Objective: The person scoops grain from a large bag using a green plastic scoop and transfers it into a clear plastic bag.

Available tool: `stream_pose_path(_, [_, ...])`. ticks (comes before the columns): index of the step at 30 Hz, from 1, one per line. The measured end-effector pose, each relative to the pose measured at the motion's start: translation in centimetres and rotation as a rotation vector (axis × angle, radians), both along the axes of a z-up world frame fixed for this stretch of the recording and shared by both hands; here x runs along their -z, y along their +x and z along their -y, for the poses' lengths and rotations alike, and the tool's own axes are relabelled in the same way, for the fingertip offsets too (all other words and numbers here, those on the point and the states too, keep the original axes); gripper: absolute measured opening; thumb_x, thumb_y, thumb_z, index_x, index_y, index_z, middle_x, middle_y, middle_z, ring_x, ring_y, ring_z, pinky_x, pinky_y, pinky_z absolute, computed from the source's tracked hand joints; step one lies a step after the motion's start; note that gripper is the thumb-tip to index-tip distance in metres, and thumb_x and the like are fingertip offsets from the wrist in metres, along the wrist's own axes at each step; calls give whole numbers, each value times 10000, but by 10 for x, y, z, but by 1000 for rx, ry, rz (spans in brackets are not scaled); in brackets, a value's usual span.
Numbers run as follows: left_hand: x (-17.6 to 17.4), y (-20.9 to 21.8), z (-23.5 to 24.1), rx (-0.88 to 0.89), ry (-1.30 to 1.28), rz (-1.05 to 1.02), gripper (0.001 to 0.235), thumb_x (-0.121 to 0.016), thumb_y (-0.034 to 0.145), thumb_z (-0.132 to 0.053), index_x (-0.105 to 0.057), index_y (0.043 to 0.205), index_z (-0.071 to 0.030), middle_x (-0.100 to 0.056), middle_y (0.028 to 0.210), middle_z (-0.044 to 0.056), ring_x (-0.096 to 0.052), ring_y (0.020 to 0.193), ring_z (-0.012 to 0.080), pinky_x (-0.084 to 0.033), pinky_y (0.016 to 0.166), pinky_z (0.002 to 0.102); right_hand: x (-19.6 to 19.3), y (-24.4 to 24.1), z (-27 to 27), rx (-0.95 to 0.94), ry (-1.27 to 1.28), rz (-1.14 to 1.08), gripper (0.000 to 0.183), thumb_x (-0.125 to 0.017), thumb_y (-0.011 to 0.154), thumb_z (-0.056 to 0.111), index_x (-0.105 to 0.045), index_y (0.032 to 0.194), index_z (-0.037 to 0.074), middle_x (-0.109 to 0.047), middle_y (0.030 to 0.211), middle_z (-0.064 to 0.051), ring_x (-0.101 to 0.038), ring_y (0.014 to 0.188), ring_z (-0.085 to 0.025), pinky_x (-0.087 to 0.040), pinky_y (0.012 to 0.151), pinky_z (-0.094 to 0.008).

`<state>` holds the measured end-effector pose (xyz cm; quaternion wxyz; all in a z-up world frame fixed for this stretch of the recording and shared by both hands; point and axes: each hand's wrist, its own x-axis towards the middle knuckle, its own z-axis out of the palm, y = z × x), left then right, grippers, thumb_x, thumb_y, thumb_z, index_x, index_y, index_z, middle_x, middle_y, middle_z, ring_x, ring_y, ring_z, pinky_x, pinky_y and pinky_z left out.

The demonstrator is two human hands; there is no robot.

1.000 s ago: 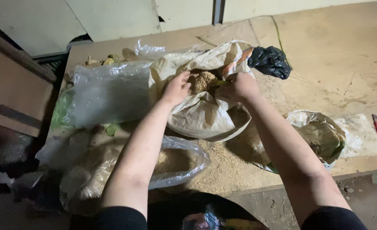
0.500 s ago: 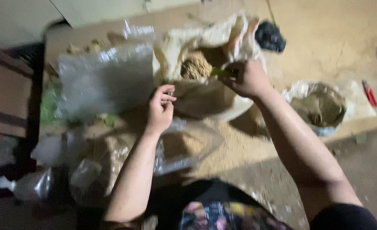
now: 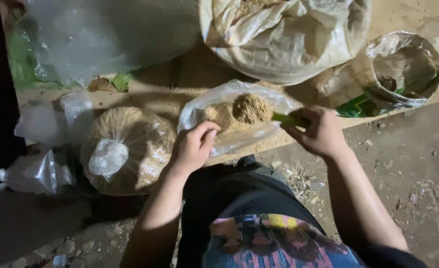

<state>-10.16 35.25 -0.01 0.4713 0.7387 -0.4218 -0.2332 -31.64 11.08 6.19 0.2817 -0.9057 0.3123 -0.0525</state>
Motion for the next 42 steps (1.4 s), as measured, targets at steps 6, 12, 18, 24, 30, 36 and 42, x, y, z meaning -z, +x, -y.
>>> stream_pose_path(6, [19,13,-3,42,-151,55,263,-635,949,-34,-751,1179,-86,-758,793,33,-683,625,98,-513,525,246,40,7,-20,-18,-151,-73,246,-773,859,296,-793,988,89,-747,847,-109,-705,677,-280,-568,649,-398])
stream_pose_path(12, [28,18,9,-31,-117,71,331,-606,858,27,-790,1096,-112,-758,855,50,-654,579,111,-517,486,242,25,40,-36,-13,-332,-42,158,-738,855,230,-778,984,149,-703,981,-93,-694,763,-321,-548,644,-458])
stream_pose_path(18, [15,19,15,-124,-327,225,174,-600,803,51,-702,777,-87,-742,857,79,-706,706,182,-537,613,288,-12,14,-19,-257,-236,-36,154,-720,855,204,-758,975,116,-703,975,-113,-694,843,-340,-566,692,-453])
stream_pose_path(24, [9,17,29,-124,-224,-138,192,-566,861,-3,-700,982,-68,-719,953,88,-777,767,198,-584,635,318,-62,-9,10,-7,-219,32,220,-757,869,229,-717,1019,74,-737,877,-158,-712,752,-358,-567,656,-455])
stream_pose_path(30, [-10,24,58,-72,-205,12,482,-650,833,2,-568,1306,-35,-706,1192,111,-684,1027,200,-549,869,329,-78,23,54,104,-321,169,219,-683,968,233,-710,1119,76,-707,890,-217,-686,811,-442,-540,680,-522])
stream_pose_path(36, [-23,20,108,-96,-266,-33,461,-643,890,-19,-557,1343,-39,-708,1214,130,-680,1032,222,-538,900,342,-75,90,133,219,-442,-137,271,-537,1054,361,-738,1181,228,-721,885,-208,-692,767,-456,-543,647,-569])
stream_pose_path(42, [-17,50,217,-16,-304,96,313,-580,1022,-85,-609,1329,-35,-710,1299,177,-695,1196,266,-545,1032,362,-43,130,232,187,-495,-331,243,-609,935,219,-788,1016,76,-754,989,-216,-751,890,-395,-596,739,-497])
